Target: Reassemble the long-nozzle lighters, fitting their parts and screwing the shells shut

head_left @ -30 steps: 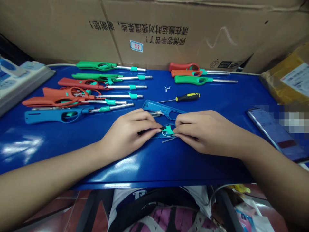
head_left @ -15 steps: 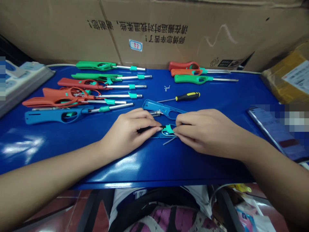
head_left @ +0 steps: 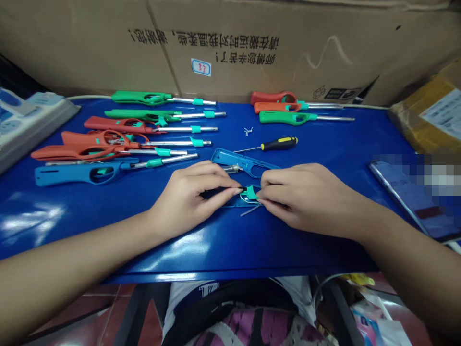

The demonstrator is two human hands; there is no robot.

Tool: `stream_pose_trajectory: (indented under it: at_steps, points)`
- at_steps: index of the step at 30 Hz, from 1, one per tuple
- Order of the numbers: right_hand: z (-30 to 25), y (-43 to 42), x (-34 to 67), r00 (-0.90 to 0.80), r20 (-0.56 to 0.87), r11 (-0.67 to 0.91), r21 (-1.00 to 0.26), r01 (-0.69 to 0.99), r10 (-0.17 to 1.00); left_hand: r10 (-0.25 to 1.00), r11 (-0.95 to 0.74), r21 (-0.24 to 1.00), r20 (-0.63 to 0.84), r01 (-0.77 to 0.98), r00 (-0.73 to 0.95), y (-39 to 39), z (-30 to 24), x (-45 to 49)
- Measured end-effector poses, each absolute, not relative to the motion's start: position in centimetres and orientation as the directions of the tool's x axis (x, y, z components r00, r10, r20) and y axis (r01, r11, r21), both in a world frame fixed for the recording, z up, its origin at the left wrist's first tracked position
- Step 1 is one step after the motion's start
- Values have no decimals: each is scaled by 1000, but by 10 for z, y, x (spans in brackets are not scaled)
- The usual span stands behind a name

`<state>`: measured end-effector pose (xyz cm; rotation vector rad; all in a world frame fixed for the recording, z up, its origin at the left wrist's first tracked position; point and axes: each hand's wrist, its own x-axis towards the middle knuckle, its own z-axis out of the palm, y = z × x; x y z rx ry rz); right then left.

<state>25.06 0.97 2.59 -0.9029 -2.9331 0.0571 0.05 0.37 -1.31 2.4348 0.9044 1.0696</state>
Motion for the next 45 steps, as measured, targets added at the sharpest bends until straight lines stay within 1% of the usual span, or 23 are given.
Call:
stream_pose_trajectory:
  at_steps: [10,16,23,31,38,41,45]
  points:
    - [23,9,255,-813,77,816,-40,576,577,678,-734,529,525,427,515,2,-12,0]
    - [23,10,253,-826,75,829,-32,558,558,685,-727,535,523,431,507,1,-12,1]
    - [22,9,251,-829,84,831,6,556,554,686,-727,541,543,423,484,0,-12,2]
    - [22,8,252,-845,100,848,21,529,525,686,-727,540,548,424,479,0,-11,3]
    - [20,8,250,-867,134,871,43,490,481,706,-708,568,537,421,462,-1,-11,3]
    - [19,9,250,-869,147,875,34,482,473,717,-696,578,526,426,457,0,-11,1]
    - [21,10,251,-858,120,866,-45,498,499,719,-690,586,484,426,499,1,-12,0]
